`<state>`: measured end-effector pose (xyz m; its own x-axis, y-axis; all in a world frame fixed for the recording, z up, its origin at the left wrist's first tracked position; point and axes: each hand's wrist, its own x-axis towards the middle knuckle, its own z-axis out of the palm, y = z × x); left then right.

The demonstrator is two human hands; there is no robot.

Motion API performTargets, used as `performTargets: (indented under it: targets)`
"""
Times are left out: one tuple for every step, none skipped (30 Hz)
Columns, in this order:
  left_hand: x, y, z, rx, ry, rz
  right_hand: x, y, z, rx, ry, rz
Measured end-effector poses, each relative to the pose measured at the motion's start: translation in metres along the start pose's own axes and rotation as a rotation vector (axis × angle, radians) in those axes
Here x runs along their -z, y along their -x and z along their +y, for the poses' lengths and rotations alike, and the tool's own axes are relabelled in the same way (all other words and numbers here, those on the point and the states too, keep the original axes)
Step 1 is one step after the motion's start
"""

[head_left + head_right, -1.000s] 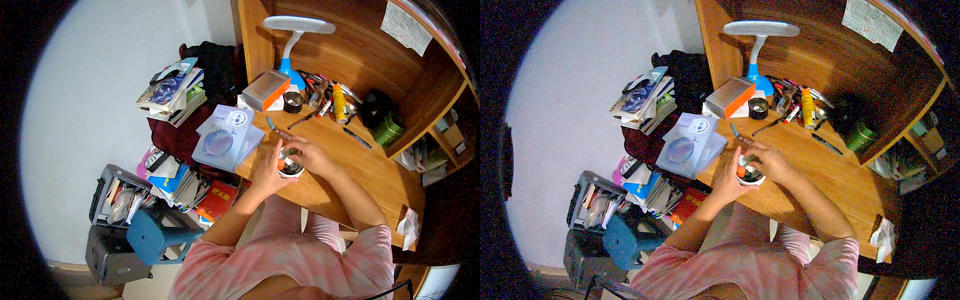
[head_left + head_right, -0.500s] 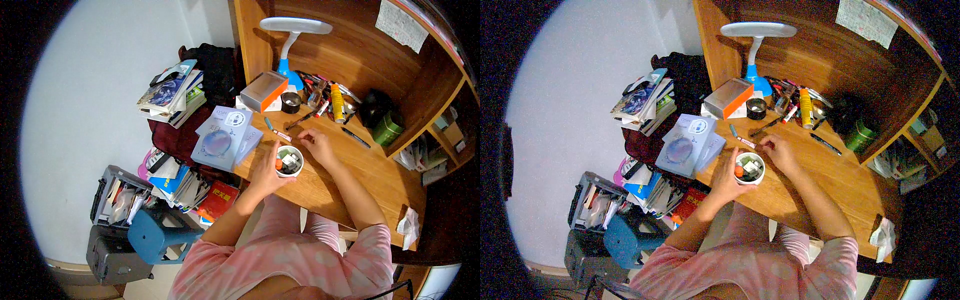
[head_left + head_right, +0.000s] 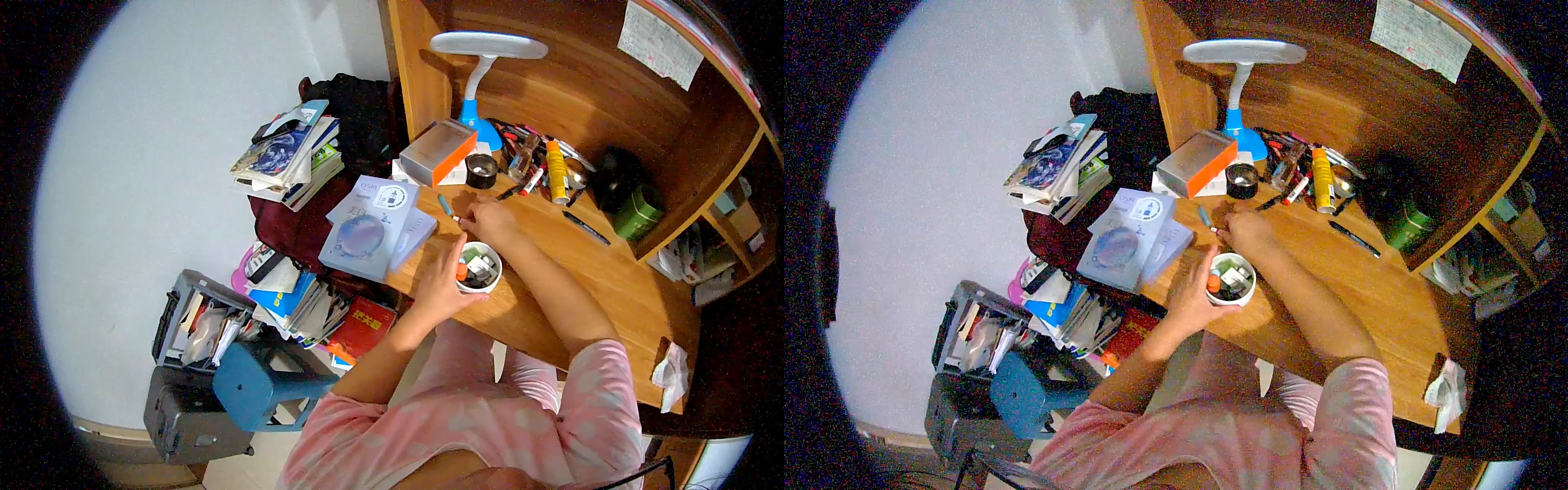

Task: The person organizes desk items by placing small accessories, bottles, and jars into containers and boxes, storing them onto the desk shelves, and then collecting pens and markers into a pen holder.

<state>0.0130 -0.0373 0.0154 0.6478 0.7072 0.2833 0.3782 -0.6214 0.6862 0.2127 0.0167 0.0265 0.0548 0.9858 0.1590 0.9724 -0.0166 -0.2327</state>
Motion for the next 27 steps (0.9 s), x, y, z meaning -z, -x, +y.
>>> performTargets:
  targets:
    - [0.001,0.000,0.001,-0.010,-0.002,0.008,-0.002,0.000,0.000,0.003,-0.004,0.013]
    - [0.001,0.000,0.002,-0.021,-0.003,0.015,-0.003,-0.001,0.002,0.010,0.004,0.022]
    - [0.000,0.000,0.000,-0.028,-0.001,0.016,-0.001,-0.001,0.000,0.016,0.013,0.032]
    - [-0.002,-0.001,-0.002,-0.034,0.001,0.017,0.000,-0.001,-0.001,0.021,0.022,0.042]
    - [-0.003,-0.001,-0.004,-0.040,0.003,0.019,0.002,-0.003,-0.003,-0.040,-0.028,0.024]
    - [-0.003,-0.001,-0.004,-0.040,0.006,0.016,0.012,-0.005,-0.011,-0.100,-0.079,0.007]
    - [-0.003,-0.001,-0.004,-0.040,0.010,0.013,0.018,-0.008,-0.016,-0.160,-0.129,-0.011]
    - [-0.002,-0.001,-0.004,-0.039,0.014,0.011,0.018,-0.013,-0.016,-0.139,-0.155,0.039]
    - [-0.002,-0.001,-0.004,-0.057,0.012,0.022,0.015,-0.019,-0.015,-0.117,-0.183,0.089]
    - [-0.001,-0.001,-0.004,-0.074,0.010,0.032,0.013,-0.026,-0.014,-0.095,-0.211,0.140]
    - [0.000,-0.001,-0.003,-0.092,0.007,0.043,0.010,-0.033,-0.015,-0.107,-0.225,0.123]
    - [0.002,-0.001,-0.001,-0.055,0.002,0.010,0.008,-0.041,-0.017,-0.119,-0.239,0.107]
    - [0.005,-0.001,0.003,-0.018,-0.004,-0.022,0.005,-0.048,-0.020,-0.130,-0.253,0.091]
    - [0.007,-0.002,0.005,0.018,-0.009,-0.054,0.003,-0.053,-0.023,-0.123,-0.241,0.077]
    - [0.005,-0.002,0.002,-0.009,-0.006,-0.028,-0.001,-0.058,-0.025,-0.118,-0.230,0.064]
    - [0.002,-0.001,-0.002,-0.036,-0.002,-0.003,-0.005,-0.062,-0.027,-0.113,-0.219,0.051]
    - [0.000,-0.001,-0.005,-0.064,0.001,0.021,-0.011,-0.067,-0.027,-0.113,-0.207,0.041]
    - [0.001,-0.001,-0.004,-0.070,0.006,0.023,-0.016,-0.072,-0.028,-0.114,-0.194,0.031]
    - [0.002,-0.001,-0.002,-0.075,0.011,0.025,-0.021,-0.075,-0.028,-0.115,-0.182,0.021]
    - [0.002,-0.001,-0.002,-0.081,0.016,0.026,-0.026,-0.076,-0.027,-0.113,-0.159,0.022]
    - [0.002,-0.001,-0.002,-0.085,0.017,0.031,-0.024,-0.073,-0.031,-0.111,-0.137,0.024]
    - [0.002,-0.001,-0.002,-0.088,0.018,0.035,-0.021,-0.070,-0.035,-0.110,-0.114,0.024]
    - [0.001,-0.001,-0.002,-0.092,0.020,0.037,-0.022,-0.069,-0.037,-0.105,-0.094,0.034]
    - [0.001,-0.001,-0.003,-0.084,0.025,0.025,-0.023,-0.068,-0.037,-0.100,-0.072,0.044]
    - [0.001,-0.001,-0.003,-0.076,0.029,0.014,-0.024,-0.068,-0.037,-0.095,-0.051,0.053]
    - [0.001,0.000,-0.003,-0.068,0.034,0.002,-0.025,-0.066,-0.035,-0.063,-0.075,0.054]
    - [0.002,0.000,-0.002,-0.074,0.041,0.002,-0.023,-0.064,-0.033,-0.031,-0.098,0.055]
